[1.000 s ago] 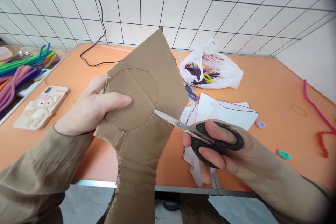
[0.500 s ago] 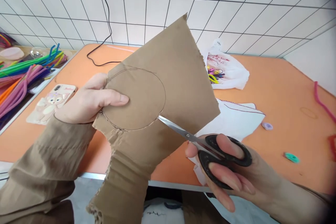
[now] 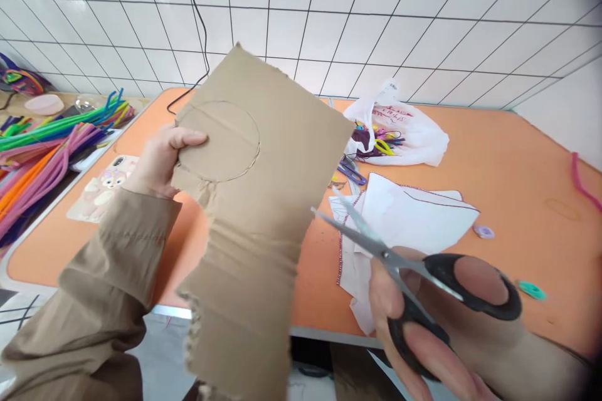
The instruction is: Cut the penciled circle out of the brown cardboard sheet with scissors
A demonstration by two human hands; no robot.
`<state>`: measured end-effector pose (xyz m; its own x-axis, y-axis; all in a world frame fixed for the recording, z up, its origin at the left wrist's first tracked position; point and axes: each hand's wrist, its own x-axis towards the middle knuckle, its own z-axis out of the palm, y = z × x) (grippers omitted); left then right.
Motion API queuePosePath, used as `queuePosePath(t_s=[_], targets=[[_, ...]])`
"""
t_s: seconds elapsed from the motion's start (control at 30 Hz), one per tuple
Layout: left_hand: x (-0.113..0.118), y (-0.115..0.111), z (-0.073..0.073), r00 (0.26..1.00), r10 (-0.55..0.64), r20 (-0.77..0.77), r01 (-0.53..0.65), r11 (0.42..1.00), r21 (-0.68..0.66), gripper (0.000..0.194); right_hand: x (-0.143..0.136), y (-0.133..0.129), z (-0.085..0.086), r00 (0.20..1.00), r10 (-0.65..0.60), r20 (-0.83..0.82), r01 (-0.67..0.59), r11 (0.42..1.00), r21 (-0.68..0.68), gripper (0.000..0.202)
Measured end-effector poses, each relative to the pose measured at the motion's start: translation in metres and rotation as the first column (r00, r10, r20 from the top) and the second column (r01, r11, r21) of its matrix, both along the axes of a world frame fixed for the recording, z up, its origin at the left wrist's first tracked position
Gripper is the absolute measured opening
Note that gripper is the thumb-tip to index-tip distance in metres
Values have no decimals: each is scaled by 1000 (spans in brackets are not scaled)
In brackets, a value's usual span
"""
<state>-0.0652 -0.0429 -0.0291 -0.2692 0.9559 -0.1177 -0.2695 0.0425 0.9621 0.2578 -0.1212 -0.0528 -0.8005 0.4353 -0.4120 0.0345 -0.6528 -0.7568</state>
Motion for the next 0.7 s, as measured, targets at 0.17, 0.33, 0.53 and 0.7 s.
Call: queuePosePath(t_s=[0.17, 0.33, 0.53, 0.7], targets=[[14, 8, -21, 980, -93, 173, 101, 994, -39, 31, -7, 38, 5, 923, -219, -316, 324, 885, 335, 44], [31, 5, -39, 953, -38, 299, 58, 997, -55, 43, -12, 65, -6, 874, -442, -203, 479, 711, 514, 47], [45, 3, -52, 913, -92, 398, 103, 995, -7, 49, -19, 76, -19, 771, -629, -98, 553, 586, 593, 48], [50, -1, -53, 893, -90, 441, 118, 992, -36, 50, -16, 79, -24, 723, -680, -123, 590, 514, 622, 45]])
